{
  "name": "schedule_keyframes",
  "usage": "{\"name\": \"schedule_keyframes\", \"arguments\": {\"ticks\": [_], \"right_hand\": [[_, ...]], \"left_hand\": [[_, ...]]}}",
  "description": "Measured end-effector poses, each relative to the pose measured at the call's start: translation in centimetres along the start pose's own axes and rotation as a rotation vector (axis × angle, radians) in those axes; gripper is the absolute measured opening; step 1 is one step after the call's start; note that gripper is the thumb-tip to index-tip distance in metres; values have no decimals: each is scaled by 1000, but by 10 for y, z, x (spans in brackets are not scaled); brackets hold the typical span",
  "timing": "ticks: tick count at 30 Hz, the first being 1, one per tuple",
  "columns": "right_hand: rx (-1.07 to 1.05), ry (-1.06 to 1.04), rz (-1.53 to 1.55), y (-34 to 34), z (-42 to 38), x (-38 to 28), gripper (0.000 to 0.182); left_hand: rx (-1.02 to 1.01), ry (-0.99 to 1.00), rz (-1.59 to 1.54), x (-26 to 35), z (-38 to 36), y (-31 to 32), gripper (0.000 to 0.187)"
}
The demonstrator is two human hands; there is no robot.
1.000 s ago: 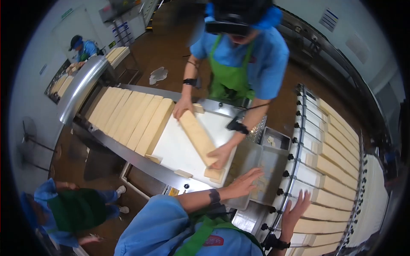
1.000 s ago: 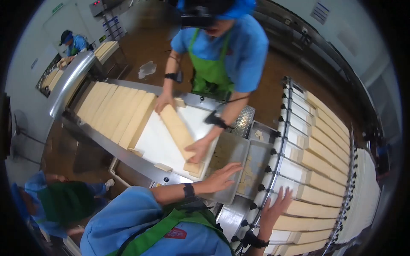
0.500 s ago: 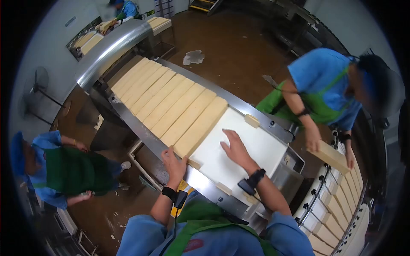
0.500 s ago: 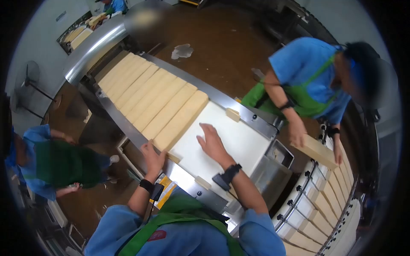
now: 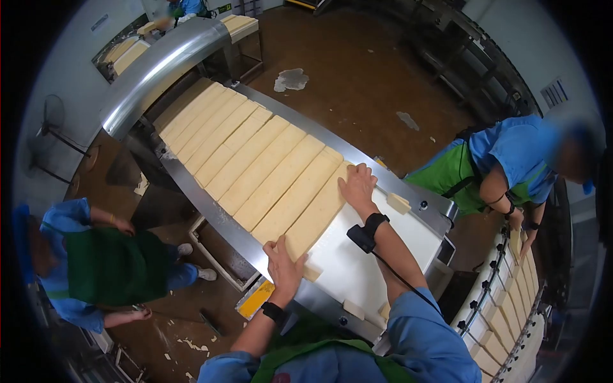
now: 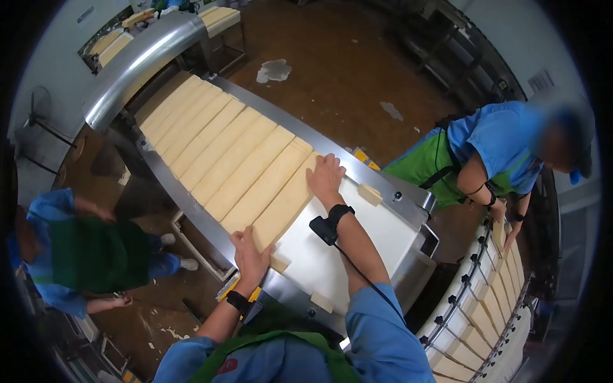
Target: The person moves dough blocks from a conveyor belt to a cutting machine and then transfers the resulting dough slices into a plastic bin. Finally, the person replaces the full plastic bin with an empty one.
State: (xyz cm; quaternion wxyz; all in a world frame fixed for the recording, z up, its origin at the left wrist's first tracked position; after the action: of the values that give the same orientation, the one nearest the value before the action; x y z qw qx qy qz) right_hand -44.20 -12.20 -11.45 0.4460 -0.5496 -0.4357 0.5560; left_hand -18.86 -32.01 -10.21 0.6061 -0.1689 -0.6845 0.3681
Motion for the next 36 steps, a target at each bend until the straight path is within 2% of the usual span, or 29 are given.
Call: {"name": "schedule_keyframes", "arguments": {"ticks": [7,9,11,13,16,17,18,20,21,23,24,25,26,27,28,29,30,31,32,33,36], "right_hand": [[42,75,-43,0,6,-8,57],[-74,110,-67,5,9,-6,58],[-49,101,-80,0,6,2,59],[-27,103,-92,-5,-8,22,59],[83,126,-10,-21,-51,95,56],[178,217,53,-13,-75,133,61],[185,241,48,-31,-97,150,61],[-42,628,238,-53,-145,193,65],[-26,675,238,-52,-160,202,65],[302,639,342,-47,-192,223,65],[301,629,91,-18,-198,229,65],[287,597,225,-34,-203,211,62],[435,600,217,-34,-207,202,60],[467,596,246,-38,-211,198,57],[436,613,188,-42,-216,198,56],[325,699,264,-52,-222,199,57],[439,672,229,-53,-236,199,62],[407,722,250,-59,-250,203,66],[372,767,427,-84,-272,207,68],[489,784,432,-101,-298,217,67],[725,870,454,-144,-389,248,67]], "left_hand": [[-21,-23,10,3,2,4,87],[-20,-41,9,8,2,4,87],[-14,-68,52,11,2,4,86],[-38,-20,58,9,4,12,86],[-137,94,77,21,5,26,85],[-201,153,94,29,5,33,85],[-219,172,91,36,7,35,85],[-443,290,64,55,12,50,85],[-519,323,78,57,17,56,87],[-552,396,185,45,18,81,88],[-546,446,285,44,18,93,89],[-556,436,285,44,19,101,91],[-572,437,283,41,20,110,93],[-364,582,336,25,18,125,89],[-467,518,251,43,17,114,81],[-468,509,227,59,14,103,75],[-462,492,209,71,10,96,70],[-510,561,200,87,-5,99,70],[-441,593,181,101,-15,95,68],[-357,612,161,114,-26,94,66],[-326,800,38,175,-86,99,68]]}}
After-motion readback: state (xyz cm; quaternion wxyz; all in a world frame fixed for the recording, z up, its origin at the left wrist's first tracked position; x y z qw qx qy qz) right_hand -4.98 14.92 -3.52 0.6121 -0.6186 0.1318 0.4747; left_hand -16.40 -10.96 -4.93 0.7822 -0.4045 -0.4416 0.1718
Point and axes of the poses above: each hand's wrist, its own z-axis towards the middle knuckle, its own y-axis out of the palm, x = y × z, the point moved 7 cm from there along z, towards the middle knuckle, and after that the axes turned 8 degrees about y, right-handed, at the moved point
